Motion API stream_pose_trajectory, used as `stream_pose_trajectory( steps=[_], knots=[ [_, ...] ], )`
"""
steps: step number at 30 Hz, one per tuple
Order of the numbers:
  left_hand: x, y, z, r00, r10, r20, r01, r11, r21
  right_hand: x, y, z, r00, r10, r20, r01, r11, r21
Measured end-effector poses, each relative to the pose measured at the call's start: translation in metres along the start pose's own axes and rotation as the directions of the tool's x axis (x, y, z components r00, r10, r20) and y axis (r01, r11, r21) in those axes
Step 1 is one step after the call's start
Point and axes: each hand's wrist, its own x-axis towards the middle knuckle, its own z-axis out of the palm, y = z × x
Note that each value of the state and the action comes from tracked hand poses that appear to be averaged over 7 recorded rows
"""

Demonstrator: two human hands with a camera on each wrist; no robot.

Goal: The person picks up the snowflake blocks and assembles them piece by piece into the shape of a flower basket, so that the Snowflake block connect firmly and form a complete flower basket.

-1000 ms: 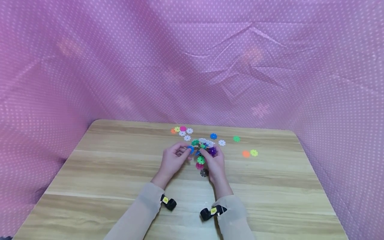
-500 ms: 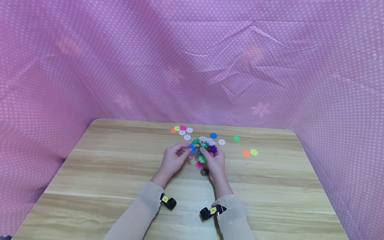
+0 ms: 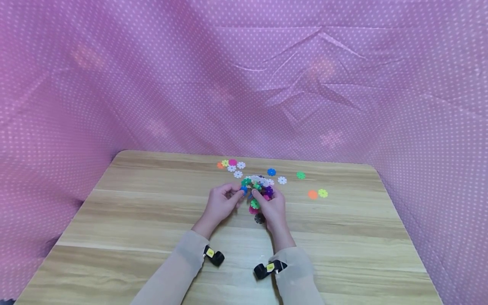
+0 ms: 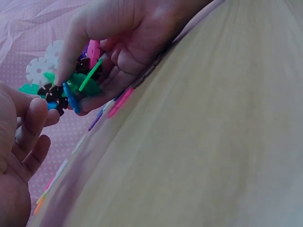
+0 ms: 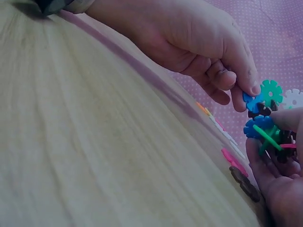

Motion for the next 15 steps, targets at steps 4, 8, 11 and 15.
stream_pose_trajectory(
  steps=[4, 8, 11, 15],
  knots=[
    [0.0003, -0.001, 0.0002, 1.0, 0.011, 0.001, -0.011, 1.0, 0.003, 0.0001, -0.0002, 0.0003, 1.0, 0.008, -0.007, -0.008, 1.0, -0.004],
    [0.0013, -0.0024, 0.0009, 1.0, 0.017, -0.005, -0.017, 1.0, 0.001, 0.0017, 0.0008, -0.0005, 1.0, 0.021, -0.009, -0.021, 1.0, 0.016],
    [0.0017, -0.0032, 0.0013, 1.0, 0.012, -0.022, -0.012, 1.0, 0.004, 0.0027, 0.002, -0.0009, 1.0, 0.028, -0.003, -0.028, 0.999, 0.038],
    [0.002, -0.0045, 0.0012, 0.998, 0.003, -0.056, -0.004, 1.0, -0.001, 0.002, 0.002, -0.0016, 0.999, 0.032, 0.01, -0.033, 0.997, 0.067]
  ],
)
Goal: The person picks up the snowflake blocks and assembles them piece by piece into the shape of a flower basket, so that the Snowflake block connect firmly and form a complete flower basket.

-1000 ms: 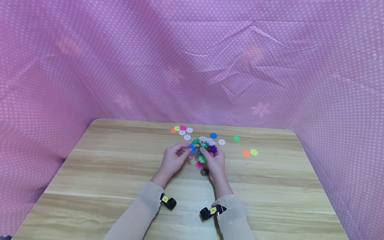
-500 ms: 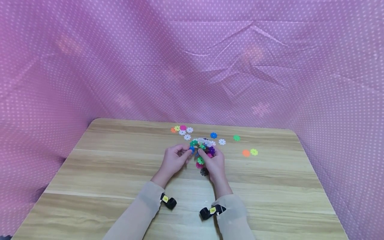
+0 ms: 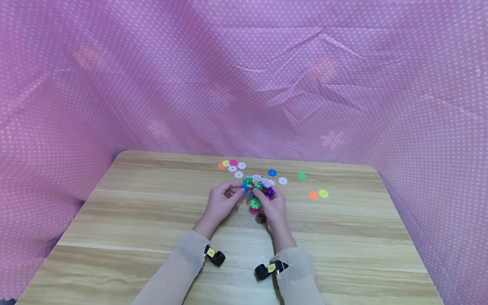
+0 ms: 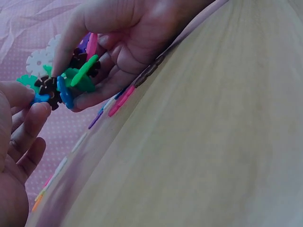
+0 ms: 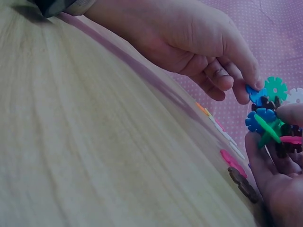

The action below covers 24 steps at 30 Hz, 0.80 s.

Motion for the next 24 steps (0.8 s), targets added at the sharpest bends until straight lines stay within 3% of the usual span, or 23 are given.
stream_pose_trajectory(
  steps=[7, 11, 15, 18, 20, 24],
  knots=[
    [0.003, 0.0, -0.002, 0.999, 0.0, -0.035, -0.001, 1.0, -0.009, -0.001, -0.002, -0.002, 1.0, -0.018, 0.014, 0.017, 1.0, 0.011],
    [0.01, 0.0, -0.011, 0.998, -0.037, -0.053, 0.037, 0.999, -0.017, 0.0, -0.003, -0.002, 1.0, -0.003, 0.018, 0.002, 1.0, 0.023],
    [0.026, -0.004, -0.025, 0.986, -0.097, -0.133, 0.11, 0.99, 0.088, 0.0, -0.004, -0.002, 0.999, 0.026, 0.032, -0.028, 0.998, 0.051],
    [0.042, -0.009, -0.036, 0.975, -0.137, -0.175, 0.176, 0.957, 0.232, 0.001, -0.005, -0.002, 0.998, 0.031, 0.046, -0.034, 0.998, 0.059],
    [0.052, -0.013, -0.043, 0.975, -0.149, -0.166, 0.195, 0.929, 0.314, 0.0, -0.005, -0.002, 0.998, 0.033, 0.049, -0.036, 0.998, 0.057],
    [0.069, -0.021, -0.054, 0.986, -0.119, -0.116, 0.16, 0.868, 0.469, -0.001, -0.007, 0.0, 0.998, 0.044, 0.046, -0.047, 0.997, 0.066]
  ],
)
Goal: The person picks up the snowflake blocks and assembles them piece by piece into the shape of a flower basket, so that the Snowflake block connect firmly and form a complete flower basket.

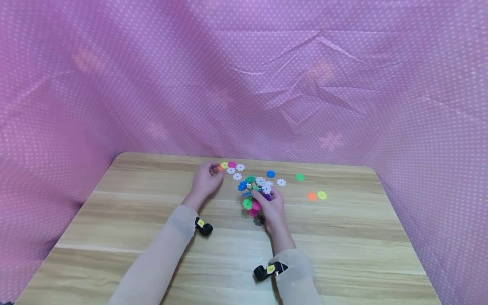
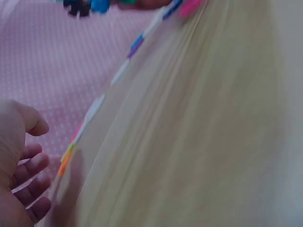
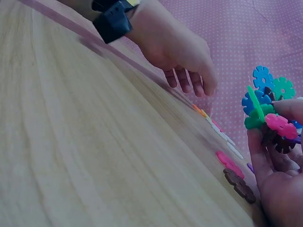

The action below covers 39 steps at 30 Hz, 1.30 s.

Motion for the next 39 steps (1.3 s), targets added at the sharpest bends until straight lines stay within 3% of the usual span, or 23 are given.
stream_pose_trajectory(
  steps=[6, 11, 21, 29, 39],
  knots=[
    [0.015, -0.008, 0.001, 0.991, -0.007, 0.136, -0.023, 0.976, 0.219, -0.001, -0.001, 0.001, 1.0, 0.006, 0.003, -0.006, 1.0, 0.0],
    [0.016, -0.007, 0.005, 0.974, -0.026, 0.223, -0.04, 0.958, 0.285, 0.0, 0.0, 0.0, 1.0, 0.018, 0.009, -0.018, 1.0, -0.002],
    [0.0, -0.001, 0.004, 0.977, 0.004, 0.214, -0.061, 0.963, 0.261, 0.0, 0.0, 0.0, 1.0, 0.015, 0.005, -0.015, 1.0, 0.017],
    [-0.019, 0.007, 0.0, 0.973, 0.065, 0.221, -0.117, 0.965, 0.233, 0.001, 0.002, -0.001, 1.0, 0.005, 0.013, -0.005, 1.0, 0.005],
    [-0.035, 0.014, 0.002, 0.968, 0.044, 0.248, -0.113, 0.955, 0.273, 0.001, 0.004, -0.001, 1.0, -0.01, 0.01, 0.01, 1.0, 0.011]
  ],
)
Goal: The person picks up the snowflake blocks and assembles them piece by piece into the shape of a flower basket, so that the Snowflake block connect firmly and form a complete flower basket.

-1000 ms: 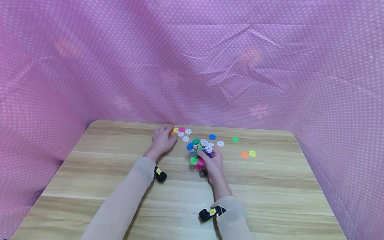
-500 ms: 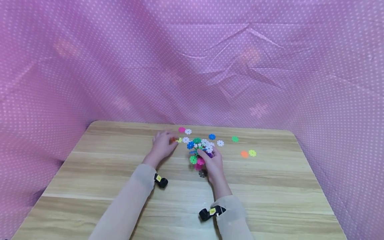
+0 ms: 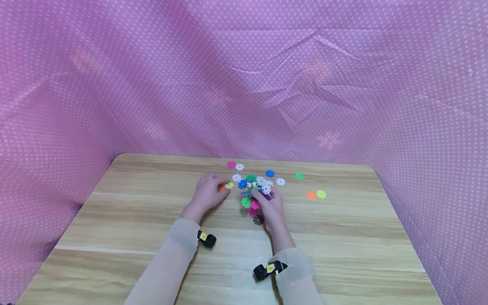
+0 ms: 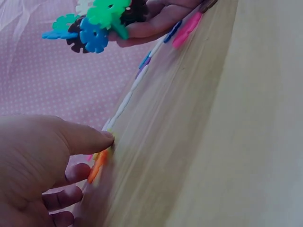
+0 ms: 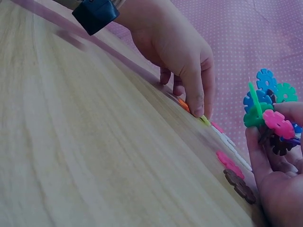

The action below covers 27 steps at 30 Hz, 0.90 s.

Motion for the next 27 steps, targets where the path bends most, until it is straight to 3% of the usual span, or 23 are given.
stream_pose_trajectory(
  steps=[6, 9, 12, 14, 16, 19, 22, 27],
  knots=[
    [-0.004, 0.003, 0.003, 1.0, -0.007, 0.007, 0.007, 0.999, -0.049, -0.001, -0.001, 0.001, 1.0, -0.001, 0.012, 0.0, 1.0, 0.03],
    [-0.006, 0.004, 0.005, 0.999, 0.004, -0.035, -0.006, 0.997, -0.075, -0.002, -0.003, 0.002, 1.0, 0.01, 0.004, -0.01, 1.0, 0.025],
    [-0.01, 0.008, 0.006, 0.995, -0.019, -0.103, 0.0, 0.982, -0.188, -0.002, -0.004, 0.002, 1.0, 0.006, 0.001, -0.006, 1.0, 0.028],
    [-0.013, 0.011, 0.007, 0.988, -0.058, -0.145, 0.009, 0.946, -0.324, -0.002, -0.003, 0.003, 1.0, 0.002, 0.003, -0.002, 1.0, 0.031],
    [-0.015, 0.014, 0.009, 0.981, -0.093, -0.172, 0.003, 0.888, -0.46, -0.001, -0.003, 0.003, 1.0, -0.004, 0.004, 0.004, 1.0, 0.031],
    [-0.019, 0.021, 0.013, 0.978, -0.084, -0.19, -0.043, 0.813, -0.581, -0.001, -0.002, 0.002, 1.0, -0.004, -0.01, 0.004, 1.0, 0.01],
    [-0.021, 0.026, 0.018, 0.981, -0.036, -0.192, -0.09, 0.79, -0.607, 0.0, -0.002, 0.002, 1.0, -0.011, -0.023, 0.011, 1.0, -0.01],
    [-0.022, 0.03, 0.022, 0.979, -0.004, -0.203, -0.122, 0.785, -0.607, 0.0, -0.002, 0.002, 0.999, -0.027, -0.041, 0.026, 0.999, -0.03]
  ],
)
